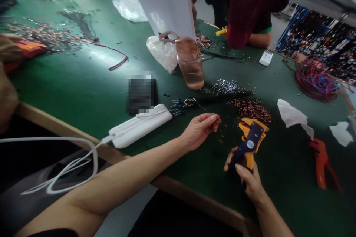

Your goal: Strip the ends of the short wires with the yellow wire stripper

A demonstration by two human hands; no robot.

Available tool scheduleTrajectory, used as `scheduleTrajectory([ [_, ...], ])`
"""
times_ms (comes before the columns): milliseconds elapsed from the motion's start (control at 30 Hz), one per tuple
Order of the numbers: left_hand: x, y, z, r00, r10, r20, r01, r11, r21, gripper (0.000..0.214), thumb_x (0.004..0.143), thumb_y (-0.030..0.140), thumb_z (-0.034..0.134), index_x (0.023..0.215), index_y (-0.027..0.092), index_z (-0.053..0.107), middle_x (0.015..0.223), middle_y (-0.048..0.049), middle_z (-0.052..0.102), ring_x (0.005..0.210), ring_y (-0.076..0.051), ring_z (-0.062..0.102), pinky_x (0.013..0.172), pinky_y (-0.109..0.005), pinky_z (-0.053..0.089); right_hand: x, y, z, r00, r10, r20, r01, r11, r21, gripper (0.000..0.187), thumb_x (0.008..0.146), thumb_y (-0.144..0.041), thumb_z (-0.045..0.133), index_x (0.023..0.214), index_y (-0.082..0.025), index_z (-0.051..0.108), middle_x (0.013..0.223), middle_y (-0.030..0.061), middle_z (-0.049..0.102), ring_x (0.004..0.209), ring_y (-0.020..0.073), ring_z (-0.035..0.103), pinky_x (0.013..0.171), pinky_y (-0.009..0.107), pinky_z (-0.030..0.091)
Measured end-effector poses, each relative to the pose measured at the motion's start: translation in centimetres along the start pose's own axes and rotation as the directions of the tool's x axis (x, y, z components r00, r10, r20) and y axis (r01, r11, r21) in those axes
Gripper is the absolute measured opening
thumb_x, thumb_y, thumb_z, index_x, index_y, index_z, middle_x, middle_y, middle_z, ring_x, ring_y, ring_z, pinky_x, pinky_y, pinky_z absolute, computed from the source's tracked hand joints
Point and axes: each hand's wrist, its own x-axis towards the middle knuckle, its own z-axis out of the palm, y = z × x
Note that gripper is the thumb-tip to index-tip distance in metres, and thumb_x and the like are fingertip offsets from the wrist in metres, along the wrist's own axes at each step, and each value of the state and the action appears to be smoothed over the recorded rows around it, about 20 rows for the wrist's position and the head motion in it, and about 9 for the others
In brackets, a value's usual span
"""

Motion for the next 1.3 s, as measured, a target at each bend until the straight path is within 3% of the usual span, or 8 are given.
scheduleTrajectory([
  [233, -0.5, -0.1, 0.0, 0.989, 0.144, 0.02, -0.145, 0.987, 0.075, 0.03, 0.054, 0.033, 0.093, 0.067, 0.015, 0.072, 0.067, 0.0003, 0.072, 0.052, -0.007, 0.056, 0.055, -0.022, 0.047, -0.5, 0.2, -0.5, 0.998, -0.007, 0.056, 0.012, 0.997, -0.079, 0.04, 0.084, -0.042, 0.07, 0.118, -0.022, 0.062, 0.101, 0.0098, 0.071, 0.087, 0.0269, 0.068, 0.086, 0.043, 0.052],
  [400, -1.1, -0.7, 0.1, 0.984, 0.17, 0.049, -0.175, 0.972, 0.154, 0.031, 0.054, 0.033, 0.093, 0.068, 0.016, 0.073, 0.063, 0.0006, 0.072, 0.054, -0.008, 0.059, 0.057, -0.021, 0.05, -0.7, 0.1, 0.1, 0.996, -0.016, 0.092, 0.027, 0.991, -0.129, 0.043, 0.084, -0.041, 0.071, 0.122, -0.024, 0.063, 0.105, 0.0081, 0.071, 0.091, 0.0259, 0.068, 0.088, 0.042, 0.052],
  [633, -1.9, -1.7, 0.2, 0.975, 0.193, 0.113, -0.219, 0.931, 0.293, 0.028, 0.06, 0.036, 0.09, 0.07, 0.015, 0.075, 0.066, -0.002, 0.073, 0.056, -0.011, 0.062, 0.058, -0.025, 0.055, -0.3, -0.3, 1.2, 0.993, -0.059, 0.098, 0.08, 0.97, -0.228, 0.039, 0.083, -0.047, 0.071, 0.113, -0.022, 0.067, 0.096, 0.0076, 0.072, 0.085, 0.0265, 0.066, 0.079, 0.039, 0.052],
  [833, -2.5, -2.1, 0.4, 0.934, 0.274, 0.23, -0.343, 0.87, 0.354, 0.018, 0.069, 0.031, 0.085, 0.068, 0.017, 0.074, 0.076, -0.0054, 0.077, 0.073, -0.017, 0.07, 0.075, -0.03, 0.059, -0.2, -0.7, 1.8, 0.995, -0.071, 0.074, 0.093, 0.931, -0.353, 0.035, 0.084, -0.05, 0.069, 0.101, -0.021, 0.072, 0.086, 0.0072, 0.071, 0.083, 0.0267, 0.065, 0.076, 0.038, 0.052],
  [1133, -2.7, -2.0, 0.1, 0.859, 0.341, 0.381, -0.494, 0.743, 0.451, 0.014, 0.076, 0.03, 0.078, 0.071, 0.017, 0.075, 0.079, -0.0082, 0.079, 0.072, -0.018, 0.071, 0.068, -0.03, 0.059, -0.2, -0.7, 2.0, 0.99, -0.135, 0.048, 0.142, 0.885, -0.443, 0.036, 0.087, -0.055, 0.064, 0.09, -0.02, 0.071, 0.078, 0.0057, 0.069, 0.07, 0.0217, 0.059, 0.066, 0.034, 0.049],
  [1300, -2.8, -2.0, 0.1, 0.845, 0.348, 0.405, -0.517, 0.723, 0.458, 0.011, 0.077, 0.027, 0.077, 0.072, 0.017, 0.075, 0.08, -0.0087, 0.079, 0.073, -0.018, 0.072, 0.07, -0.03, 0.059, -0.2, -0.3, 1.9, 0.987, -0.158, 0.003, 0.142, 0.88, -0.454, 0.035, 0.089, -0.054, 0.062, 0.084, -0.019, 0.067, 0.068, 0.0036, 0.067, 0.063, 0.0191, 0.058, 0.062, 0.031, 0.048],
])
